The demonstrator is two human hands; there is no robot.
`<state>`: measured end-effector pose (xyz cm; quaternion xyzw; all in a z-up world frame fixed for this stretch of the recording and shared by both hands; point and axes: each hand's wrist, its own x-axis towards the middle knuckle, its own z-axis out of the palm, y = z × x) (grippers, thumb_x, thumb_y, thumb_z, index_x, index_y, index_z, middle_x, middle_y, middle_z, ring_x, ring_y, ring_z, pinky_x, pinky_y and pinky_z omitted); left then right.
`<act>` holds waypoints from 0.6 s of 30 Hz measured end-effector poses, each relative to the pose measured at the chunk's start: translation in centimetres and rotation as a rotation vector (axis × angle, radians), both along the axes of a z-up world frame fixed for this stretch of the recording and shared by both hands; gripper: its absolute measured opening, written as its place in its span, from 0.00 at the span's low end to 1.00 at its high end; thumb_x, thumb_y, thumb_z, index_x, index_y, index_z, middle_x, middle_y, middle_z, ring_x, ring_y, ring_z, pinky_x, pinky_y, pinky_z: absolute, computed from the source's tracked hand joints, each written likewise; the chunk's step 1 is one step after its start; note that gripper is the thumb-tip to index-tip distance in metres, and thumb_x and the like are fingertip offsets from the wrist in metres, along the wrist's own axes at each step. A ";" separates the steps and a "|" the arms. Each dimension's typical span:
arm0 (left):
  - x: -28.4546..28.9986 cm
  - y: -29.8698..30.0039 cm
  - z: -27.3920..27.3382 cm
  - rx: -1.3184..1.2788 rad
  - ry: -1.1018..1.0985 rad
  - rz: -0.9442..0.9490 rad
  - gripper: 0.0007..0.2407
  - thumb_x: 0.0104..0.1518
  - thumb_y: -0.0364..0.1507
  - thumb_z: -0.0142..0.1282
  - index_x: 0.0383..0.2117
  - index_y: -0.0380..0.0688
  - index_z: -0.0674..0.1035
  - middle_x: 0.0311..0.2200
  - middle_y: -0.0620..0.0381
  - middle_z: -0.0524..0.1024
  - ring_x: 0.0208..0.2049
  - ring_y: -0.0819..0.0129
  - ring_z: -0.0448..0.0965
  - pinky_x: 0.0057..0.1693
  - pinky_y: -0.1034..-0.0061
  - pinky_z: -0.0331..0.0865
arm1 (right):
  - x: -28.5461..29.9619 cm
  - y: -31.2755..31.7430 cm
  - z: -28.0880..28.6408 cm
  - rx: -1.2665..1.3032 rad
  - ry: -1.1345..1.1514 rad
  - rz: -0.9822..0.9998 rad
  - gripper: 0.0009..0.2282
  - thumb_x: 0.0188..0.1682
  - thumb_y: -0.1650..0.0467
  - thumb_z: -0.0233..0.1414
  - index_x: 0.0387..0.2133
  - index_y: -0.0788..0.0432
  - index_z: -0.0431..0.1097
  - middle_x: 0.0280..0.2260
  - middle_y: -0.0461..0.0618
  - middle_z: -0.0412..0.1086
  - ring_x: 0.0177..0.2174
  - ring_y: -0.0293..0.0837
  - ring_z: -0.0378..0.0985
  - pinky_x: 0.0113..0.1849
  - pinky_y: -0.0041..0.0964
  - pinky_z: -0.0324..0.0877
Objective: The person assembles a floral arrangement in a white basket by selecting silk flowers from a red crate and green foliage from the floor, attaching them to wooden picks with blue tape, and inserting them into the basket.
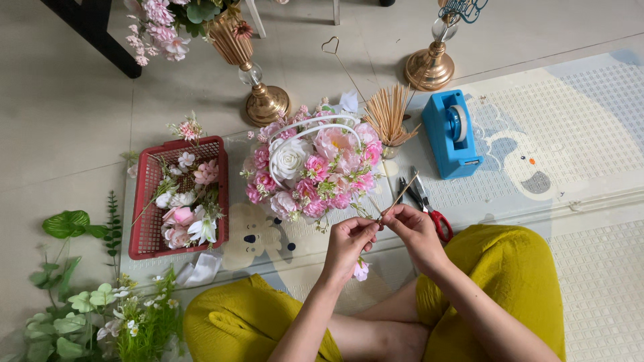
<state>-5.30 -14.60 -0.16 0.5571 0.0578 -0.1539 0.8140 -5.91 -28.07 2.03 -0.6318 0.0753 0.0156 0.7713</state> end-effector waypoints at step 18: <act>-0.1 -0.4 2.2 0.309 -0.159 -0.092 0.05 0.50 0.23 0.51 0.24 0.35 0.78 0.10 0.53 0.69 0.09 0.79 0.65 0.19 0.89 0.60 | -0.3 0.2 0.2 -0.069 0.083 -0.034 0.03 0.40 0.75 0.53 0.22 0.66 0.70 0.23 0.53 0.70 0.26 0.39 0.69 0.36 0.33 0.63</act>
